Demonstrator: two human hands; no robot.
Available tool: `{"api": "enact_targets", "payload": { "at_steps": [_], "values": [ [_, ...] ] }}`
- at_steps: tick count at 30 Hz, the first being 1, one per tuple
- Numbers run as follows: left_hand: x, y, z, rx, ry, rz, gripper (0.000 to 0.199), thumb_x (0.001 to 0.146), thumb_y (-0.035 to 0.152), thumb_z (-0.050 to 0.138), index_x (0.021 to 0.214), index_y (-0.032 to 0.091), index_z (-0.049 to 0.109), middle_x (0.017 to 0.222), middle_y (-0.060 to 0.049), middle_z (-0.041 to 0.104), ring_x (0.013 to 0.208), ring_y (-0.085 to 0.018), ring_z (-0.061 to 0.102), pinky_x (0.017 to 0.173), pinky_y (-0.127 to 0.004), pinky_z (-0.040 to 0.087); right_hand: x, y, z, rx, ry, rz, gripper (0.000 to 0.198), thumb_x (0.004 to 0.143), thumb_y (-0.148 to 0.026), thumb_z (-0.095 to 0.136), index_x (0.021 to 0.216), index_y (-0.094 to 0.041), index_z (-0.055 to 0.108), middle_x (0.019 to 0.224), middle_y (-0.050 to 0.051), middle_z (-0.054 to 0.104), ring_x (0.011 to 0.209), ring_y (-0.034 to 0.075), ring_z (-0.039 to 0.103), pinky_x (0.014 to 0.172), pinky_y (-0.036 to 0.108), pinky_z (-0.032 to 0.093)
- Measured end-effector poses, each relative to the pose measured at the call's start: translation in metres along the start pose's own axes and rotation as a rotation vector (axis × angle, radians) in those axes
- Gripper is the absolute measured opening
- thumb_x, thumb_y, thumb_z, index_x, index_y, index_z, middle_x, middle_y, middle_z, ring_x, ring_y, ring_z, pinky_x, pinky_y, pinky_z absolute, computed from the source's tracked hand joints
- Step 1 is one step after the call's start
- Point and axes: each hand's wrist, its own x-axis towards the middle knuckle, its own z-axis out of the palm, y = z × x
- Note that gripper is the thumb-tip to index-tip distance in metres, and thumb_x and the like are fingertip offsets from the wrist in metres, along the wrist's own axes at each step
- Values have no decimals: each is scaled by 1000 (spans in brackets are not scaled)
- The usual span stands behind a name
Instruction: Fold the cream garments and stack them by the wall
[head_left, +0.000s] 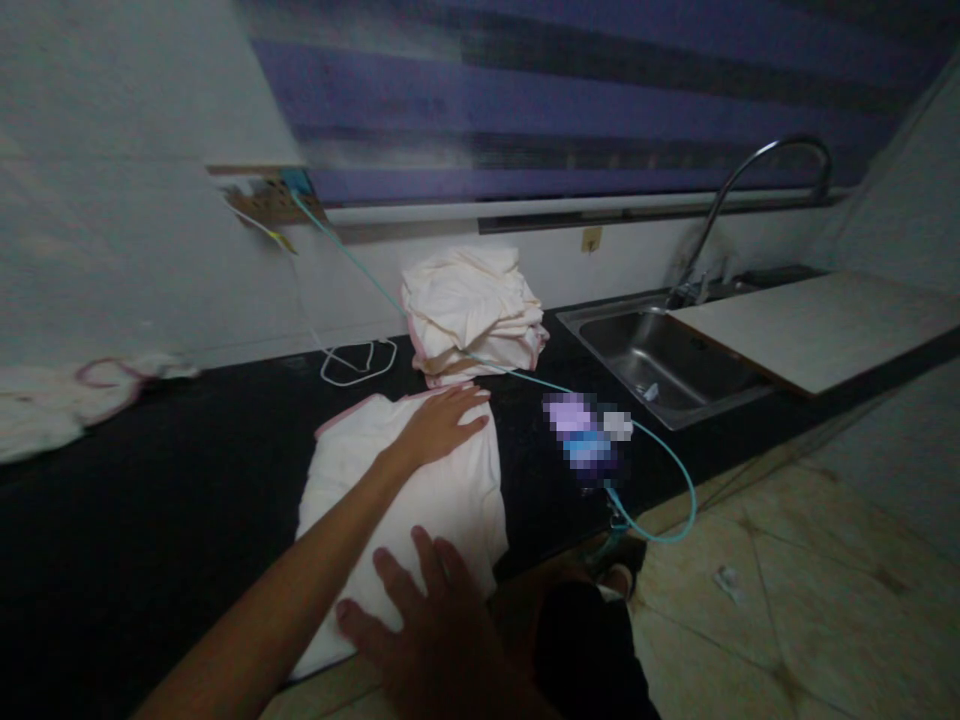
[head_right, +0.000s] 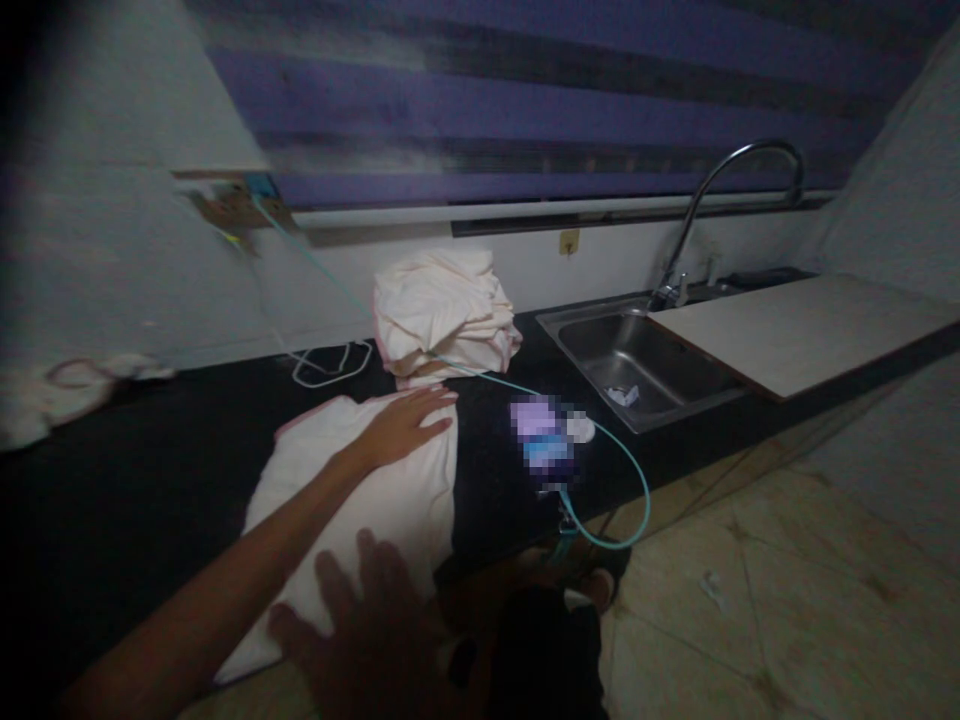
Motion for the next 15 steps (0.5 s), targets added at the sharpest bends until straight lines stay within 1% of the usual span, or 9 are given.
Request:
{"api": "enact_targets", "payload": {
  "at_steps": [2,4,7,9,12,15],
  "values": [
    [-1,0,0,-6,-4,-1,65,104,66,38,152,28,59,165,-6,50,158,-27,40,133,-48,30,2,-8,4,28,2,25,41,108,-36,57,148,-36,59,168,-1,46,161,32,32,126,56,43],
    [-2,0,0,-16,-10,1,66,104,66,37,152,27,58,165,-6,50,159,-26,38,133,-49,29,5,-18,6,83,5,25,42,105,-40,60,145,-28,62,167,2,48,161,29,33,129,54,40],
    [-8,1,-2,-35,-4,0,70,104,67,32,153,24,58,165,-7,50,159,-25,38,134,-47,29,13,-34,4,214,64,88,41,103,-36,59,138,-17,64,157,11,57,155,27,43,128,51,42],
    [-12,2,-3,-48,7,-17,72,104,67,30,153,23,57,164,-8,51,159,-24,39,134,-45,28,19,-40,-1,306,133,138,37,102,-32,59,135,-16,64,148,12,63,150,28,50,126,50,44],
    [-18,1,-4,-84,33,-46,73,104,68,31,154,21,56,163,-9,53,158,-25,39,136,-46,24,29,-37,-14,405,191,152,35,102,-30,59,133,-15,62,143,13,64,143,27,54,123,48,47],
    [-21,1,-7,-186,91,-66,71,103,68,38,152,21,58,163,-10,52,157,-27,41,136,-49,23,44,-29,-23,416,200,132,38,104,-30,56,137,-12,59,145,15,60,142,25,52,123,44,48]
  ]
}}
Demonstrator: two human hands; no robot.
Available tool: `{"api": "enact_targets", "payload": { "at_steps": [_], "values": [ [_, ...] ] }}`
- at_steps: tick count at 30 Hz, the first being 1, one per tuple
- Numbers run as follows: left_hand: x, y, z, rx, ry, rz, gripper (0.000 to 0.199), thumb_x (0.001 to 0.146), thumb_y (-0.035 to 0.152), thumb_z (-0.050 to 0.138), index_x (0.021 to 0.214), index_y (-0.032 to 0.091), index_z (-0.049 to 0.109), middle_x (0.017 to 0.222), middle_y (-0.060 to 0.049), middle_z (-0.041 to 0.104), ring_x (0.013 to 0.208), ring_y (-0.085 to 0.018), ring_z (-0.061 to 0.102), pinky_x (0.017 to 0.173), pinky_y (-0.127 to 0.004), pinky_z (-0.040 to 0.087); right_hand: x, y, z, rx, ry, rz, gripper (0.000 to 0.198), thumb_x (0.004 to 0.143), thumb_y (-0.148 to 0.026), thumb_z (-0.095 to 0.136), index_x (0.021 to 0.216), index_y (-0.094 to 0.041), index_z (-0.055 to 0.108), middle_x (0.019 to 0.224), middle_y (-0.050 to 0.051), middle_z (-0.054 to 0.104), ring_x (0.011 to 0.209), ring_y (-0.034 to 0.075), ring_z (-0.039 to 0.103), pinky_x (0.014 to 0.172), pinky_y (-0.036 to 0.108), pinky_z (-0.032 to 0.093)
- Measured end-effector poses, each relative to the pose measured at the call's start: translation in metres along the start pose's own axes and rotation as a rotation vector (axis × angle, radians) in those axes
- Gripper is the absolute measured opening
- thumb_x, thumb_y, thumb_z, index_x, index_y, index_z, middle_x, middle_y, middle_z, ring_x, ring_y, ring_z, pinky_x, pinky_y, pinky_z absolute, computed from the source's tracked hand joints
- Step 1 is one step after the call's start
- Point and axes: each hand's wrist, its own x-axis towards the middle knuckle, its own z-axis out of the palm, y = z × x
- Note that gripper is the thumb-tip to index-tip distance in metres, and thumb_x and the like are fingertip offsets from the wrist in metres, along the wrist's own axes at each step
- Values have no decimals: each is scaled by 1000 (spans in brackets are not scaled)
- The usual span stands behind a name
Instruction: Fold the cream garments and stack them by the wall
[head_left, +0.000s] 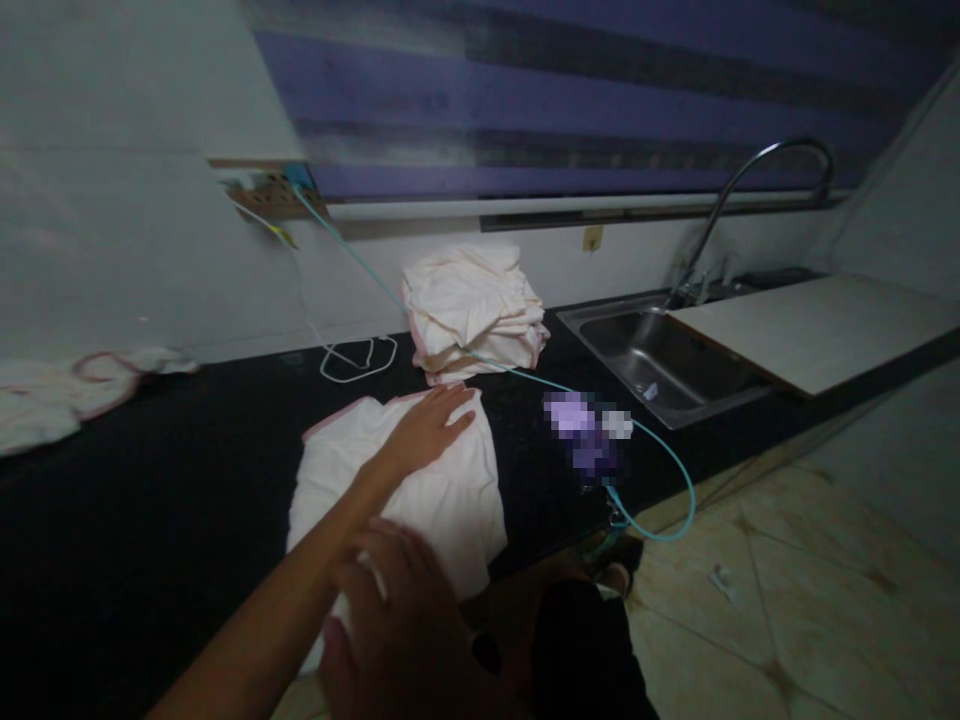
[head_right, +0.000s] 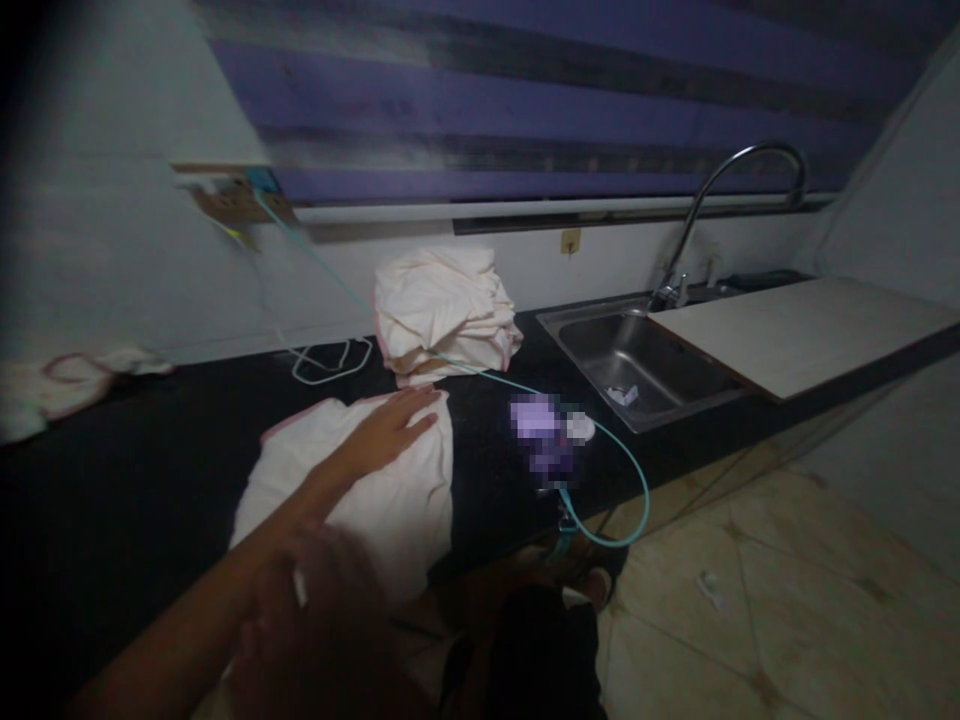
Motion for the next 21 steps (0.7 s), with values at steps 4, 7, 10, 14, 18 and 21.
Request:
{"api": "enact_targets", "payload": {
  "at_steps": [4,7,10,14,18,21],
  "values": [
    [-2,1,-8,-286,156,-90,64,99,64,53,143,20,64,153,-13,62,144,-28,55,128,-47,37,19,5,3,-109,-40,60,45,108,-35,52,147,-11,53,153,15,56,147,23,48,124,42,46],
    [-3,-1,-14,-473,249,-227,55,95,59,62,132,20,70,132,-11,74,120,-26,68,109,-41,51,24,8,10,-206,-107,142,55,109,-40,53,156,-12,47,159,15,53,152,26,43,125,50,44],
    [-4,-4,-17,-603,340,-301,44,91,56,68,116,20,74,117,-8,77,103,-22,70,89,-32,53,20,10,14,-259,-136,150,61,109,-44,53,161,-14,42,163,15,49,154,31,40,123,57,44],
    [-4,-1,-19,-649,392,-339,38,87,53,72,104,19,75,101,-5,76,85,-17,65,73,-26,46,12,9,17,-261,-134,138,64,111,-47,48,164,-14,37,168,15,43,154,33,40,122,57,45],
    [-4,4,-21,-610,361,-346,38,86,54,72,99,18,75,92,-3,73,78,-16,61,68,-27,42,7,10,20,-276,-135,138,67,112,-50,45,167,-14,33,171,14,39,157,33,37,123,56,45],
    [-4,5,-21,-591,352,-338,38,86,55,71,95,19,72,87,-2,72,76,-16,60,68,-27,41,3,11,22,-288,-133,128,69,112,-50,44,169,-13,28,173,13,36,159,32,35,123,55,45]
  ]
}}
